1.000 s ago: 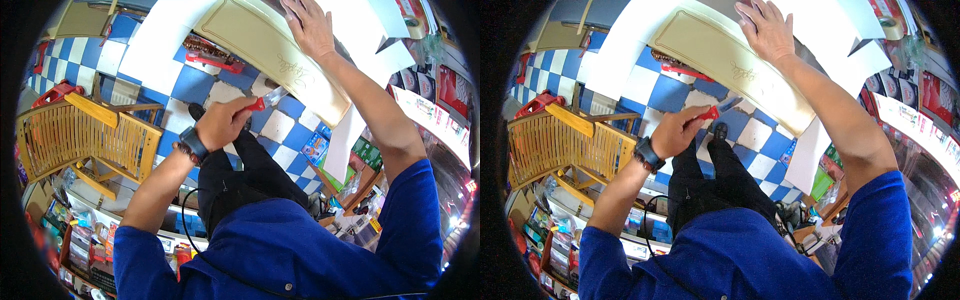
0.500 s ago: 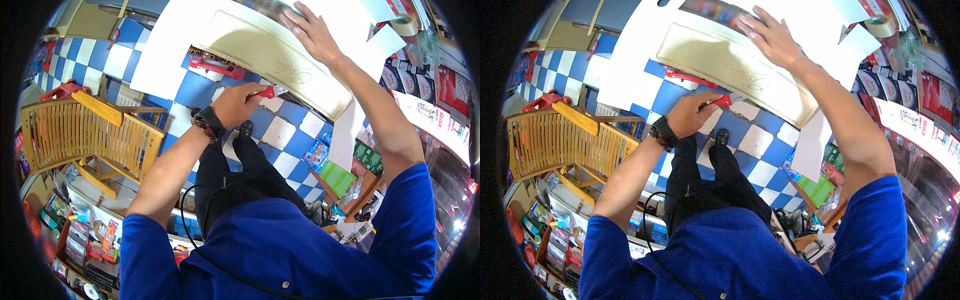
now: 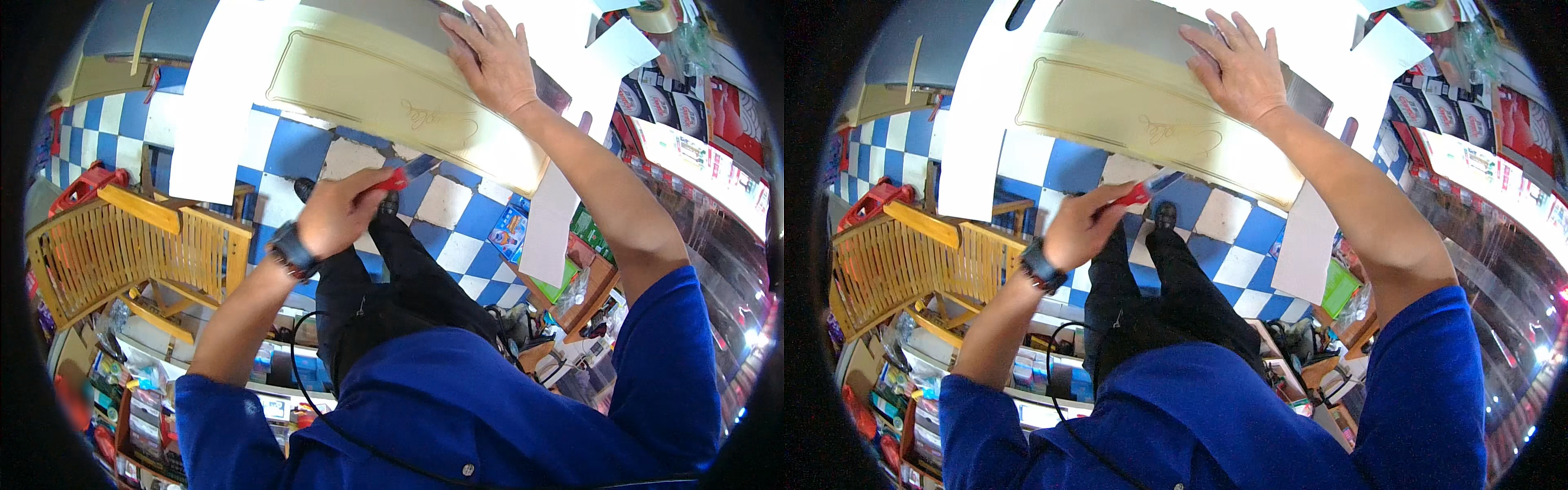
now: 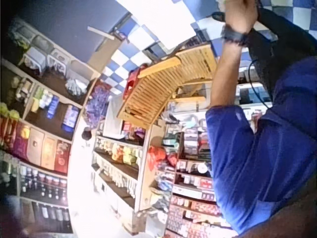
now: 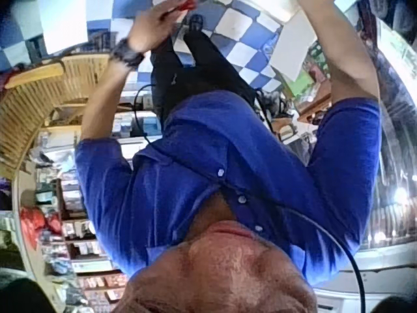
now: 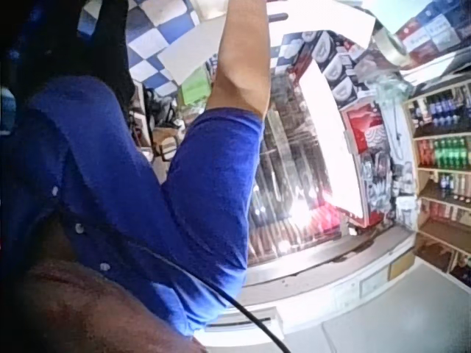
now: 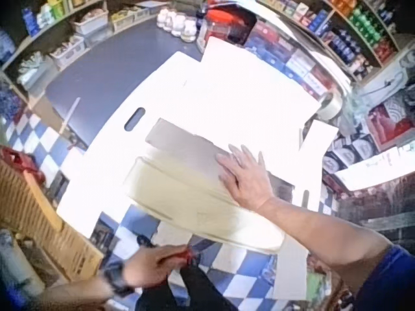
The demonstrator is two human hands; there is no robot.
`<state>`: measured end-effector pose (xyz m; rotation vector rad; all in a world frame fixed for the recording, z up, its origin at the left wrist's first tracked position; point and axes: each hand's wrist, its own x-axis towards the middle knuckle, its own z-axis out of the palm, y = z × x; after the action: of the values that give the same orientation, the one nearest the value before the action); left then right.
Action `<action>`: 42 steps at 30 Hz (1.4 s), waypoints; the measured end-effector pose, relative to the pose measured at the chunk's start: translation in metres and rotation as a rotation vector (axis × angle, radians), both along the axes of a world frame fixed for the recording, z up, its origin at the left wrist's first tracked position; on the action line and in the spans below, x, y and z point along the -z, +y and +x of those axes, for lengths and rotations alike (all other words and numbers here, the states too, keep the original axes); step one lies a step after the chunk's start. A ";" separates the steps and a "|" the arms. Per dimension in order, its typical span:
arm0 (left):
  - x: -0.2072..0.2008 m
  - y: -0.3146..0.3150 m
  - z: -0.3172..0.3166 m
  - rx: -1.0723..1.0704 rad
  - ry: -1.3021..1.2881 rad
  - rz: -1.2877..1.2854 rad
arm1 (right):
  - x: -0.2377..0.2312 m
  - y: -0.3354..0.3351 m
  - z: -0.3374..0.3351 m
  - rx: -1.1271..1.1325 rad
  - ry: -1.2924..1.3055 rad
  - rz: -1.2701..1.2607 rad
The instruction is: The person assembles flat cardboard boxes into three-dimensional containers. They fold the panels, align the flaps, and use a red utility knife to cut and trim edges. The person places the finished boxes on a nearby shelf.
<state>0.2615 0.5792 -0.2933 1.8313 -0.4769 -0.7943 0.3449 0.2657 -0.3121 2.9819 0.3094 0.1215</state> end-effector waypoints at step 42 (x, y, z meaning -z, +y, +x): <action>0.012 -0.073 -0.044 -0.079 -0.011 -0.221 | 0.004 0.001 -0.004 0.186 -0.013 0.131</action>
<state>0.2176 0.5057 -0.3056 1.6402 -0.4766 -0.6519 0.3412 0.2670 -0.3164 3.1187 0.0214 0.1463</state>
